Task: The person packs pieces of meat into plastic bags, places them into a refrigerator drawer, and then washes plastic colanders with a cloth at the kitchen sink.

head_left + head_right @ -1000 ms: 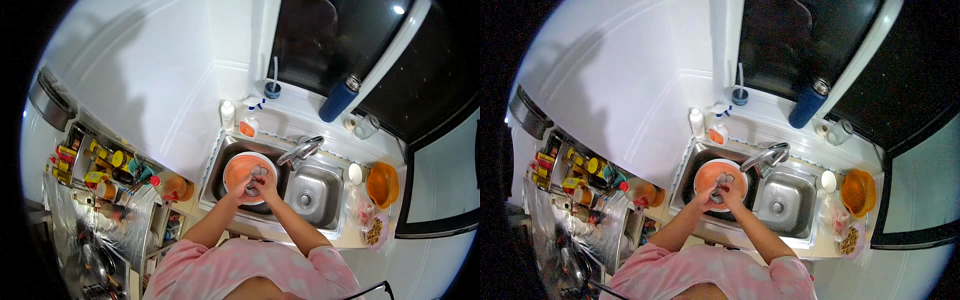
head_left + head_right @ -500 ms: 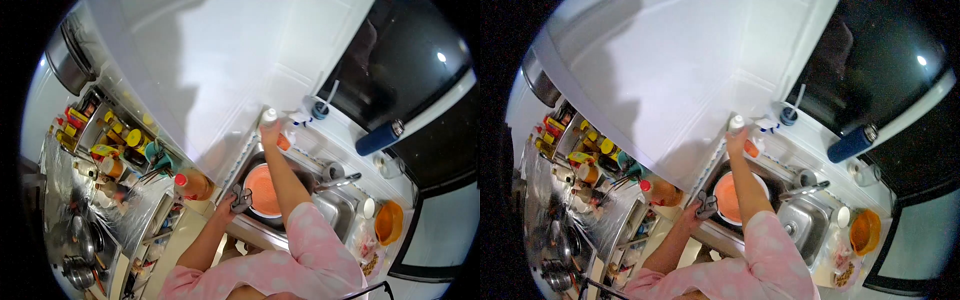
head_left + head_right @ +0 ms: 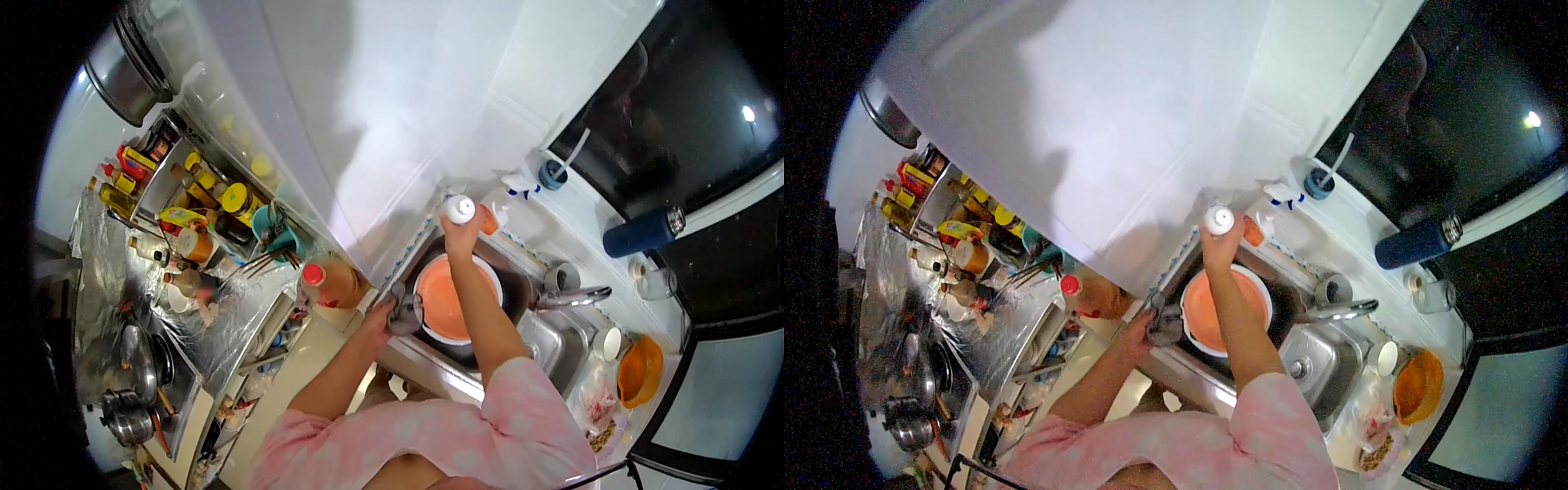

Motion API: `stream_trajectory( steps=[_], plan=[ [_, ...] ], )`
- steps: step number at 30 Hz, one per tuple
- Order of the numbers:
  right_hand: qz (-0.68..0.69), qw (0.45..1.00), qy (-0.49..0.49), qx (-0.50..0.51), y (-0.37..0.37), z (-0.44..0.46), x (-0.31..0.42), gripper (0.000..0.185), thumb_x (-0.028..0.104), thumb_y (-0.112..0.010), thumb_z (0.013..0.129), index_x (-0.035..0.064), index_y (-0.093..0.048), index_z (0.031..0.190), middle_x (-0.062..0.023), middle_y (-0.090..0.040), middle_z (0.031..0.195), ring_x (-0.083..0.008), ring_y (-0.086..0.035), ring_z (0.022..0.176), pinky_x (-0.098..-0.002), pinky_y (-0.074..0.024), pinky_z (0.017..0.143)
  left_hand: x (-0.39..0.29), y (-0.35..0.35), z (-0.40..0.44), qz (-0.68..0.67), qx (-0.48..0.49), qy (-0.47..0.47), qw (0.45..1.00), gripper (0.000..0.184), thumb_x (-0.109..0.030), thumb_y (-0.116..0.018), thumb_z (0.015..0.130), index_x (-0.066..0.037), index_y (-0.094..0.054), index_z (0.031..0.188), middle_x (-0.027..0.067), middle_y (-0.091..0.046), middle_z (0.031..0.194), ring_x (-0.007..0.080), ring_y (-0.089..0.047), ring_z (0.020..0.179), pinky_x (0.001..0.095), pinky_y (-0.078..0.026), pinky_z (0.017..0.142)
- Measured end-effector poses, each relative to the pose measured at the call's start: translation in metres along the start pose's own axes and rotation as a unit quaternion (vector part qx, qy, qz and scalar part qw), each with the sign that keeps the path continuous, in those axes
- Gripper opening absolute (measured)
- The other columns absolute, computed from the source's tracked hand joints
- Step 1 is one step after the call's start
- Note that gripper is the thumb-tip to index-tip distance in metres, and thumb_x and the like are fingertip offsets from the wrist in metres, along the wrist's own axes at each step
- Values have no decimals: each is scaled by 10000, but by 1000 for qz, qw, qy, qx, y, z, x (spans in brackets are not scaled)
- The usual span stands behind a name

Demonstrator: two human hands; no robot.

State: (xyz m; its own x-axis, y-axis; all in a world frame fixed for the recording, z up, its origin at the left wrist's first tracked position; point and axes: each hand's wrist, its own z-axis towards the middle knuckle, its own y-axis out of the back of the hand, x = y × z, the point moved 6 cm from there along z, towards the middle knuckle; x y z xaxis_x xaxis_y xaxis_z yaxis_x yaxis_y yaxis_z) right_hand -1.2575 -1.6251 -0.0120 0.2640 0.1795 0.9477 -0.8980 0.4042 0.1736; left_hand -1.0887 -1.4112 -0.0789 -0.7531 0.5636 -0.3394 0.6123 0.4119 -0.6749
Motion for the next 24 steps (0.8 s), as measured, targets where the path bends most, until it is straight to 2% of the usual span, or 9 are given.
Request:
stream_trajectory(
  steps=[4,6,7,11,15,16,19,20,24],
  plan=[
    [110,982,-110,102,65,-78,26,757,165,-787,648,3,-361,1252,-149,-509,1129,-245,-509,1052,-344,-406,922,-13,-13,15,22,21,7,1000,278,-246,-461,939,-78,-496,1158,77,-610,1044,215,-614,926,393,-517,819],
    [-97,978,-97,158,112,-110,49,739,181,-795,645,5,-373,1226,-139,-508,1127,-238,-517,1034,-350,-419,904,-9,-19,28,34,36,20,999,298,-279,-463,937,-68,-526,1137,70,-613,1068,212,-610,944,392,-497,858],
    [-9,982,-102,158,130,-130,49,716,183,-788,661,12,-376,1221,-126,-509,1119,-222,-516,1033,-350,-418,900,-6,-24,35,39,45,29,998,311,-296,-464,936,-63,-541,1127,67,-614,1080,210,-607,953,391,-487,878],
    [9,950,-295,96,216,-183,48,685,213,-757,713,20,-369,1244,-107,-526,1081,-199,-525,995,-343,-429,861,21,-64,43,122,186,70,972,408,-400,-423,940,-74,-540,1158,57,-608,1100,193,-588,982,380,-467,881],
    [-111,953,-268,92,287,-202,51,682,283,-769,704,36,-414,1232,-113,-560,1042,-205,-536,970,-338,-437,845,52,-112,17,126,146,171,966,474,-465,-401,931,-87,-524,1190,53,-598,1118,185,-578,1000,384,-457,884],
    [-144,956,-239,86,298,-202,57,693,304,-780,687,43,-432,1226,-130,-560,1049,-209,-537,960,-337,-435,847,60,-122,13,100,148,177,968,420,-396,-478,918,-76,-514,1188,63,-598,1104,197,-587,981,377,-478,854],
    [-405,897,-90,154,304,-192,108,748,253,-794,619,49,-407,1226,-202,-523,1101,-377,-536,1004,-421,-455,851,94,-123,39,217,195,127,948,321,-247,-559,890,-73,-519,1157,63,-611,1002,176,-605,899,344,-511,761],
    [-406,895,-78,169,300,-188,125,747,229,-787,591,64,-408,1214,-215,-503,1116,-426,-506,1014,-458,-456,841,94,-132,30,242,167,120,948,318,-133,-604,851,-42,-513,1142,68,-599,960,175,-607,865,333,-523,714],
    [-582,780,-1,230,288,-172,160,661,187,-721,615,83,-446,1208,-143,-527,1072,-328,-531,987,-448,-428,837,109,-160,15,309,181,129,924,381,-1,-590,820,-32,-489,1186,94,-579,965,175,-610,798,320,-534,640]
  ],
)
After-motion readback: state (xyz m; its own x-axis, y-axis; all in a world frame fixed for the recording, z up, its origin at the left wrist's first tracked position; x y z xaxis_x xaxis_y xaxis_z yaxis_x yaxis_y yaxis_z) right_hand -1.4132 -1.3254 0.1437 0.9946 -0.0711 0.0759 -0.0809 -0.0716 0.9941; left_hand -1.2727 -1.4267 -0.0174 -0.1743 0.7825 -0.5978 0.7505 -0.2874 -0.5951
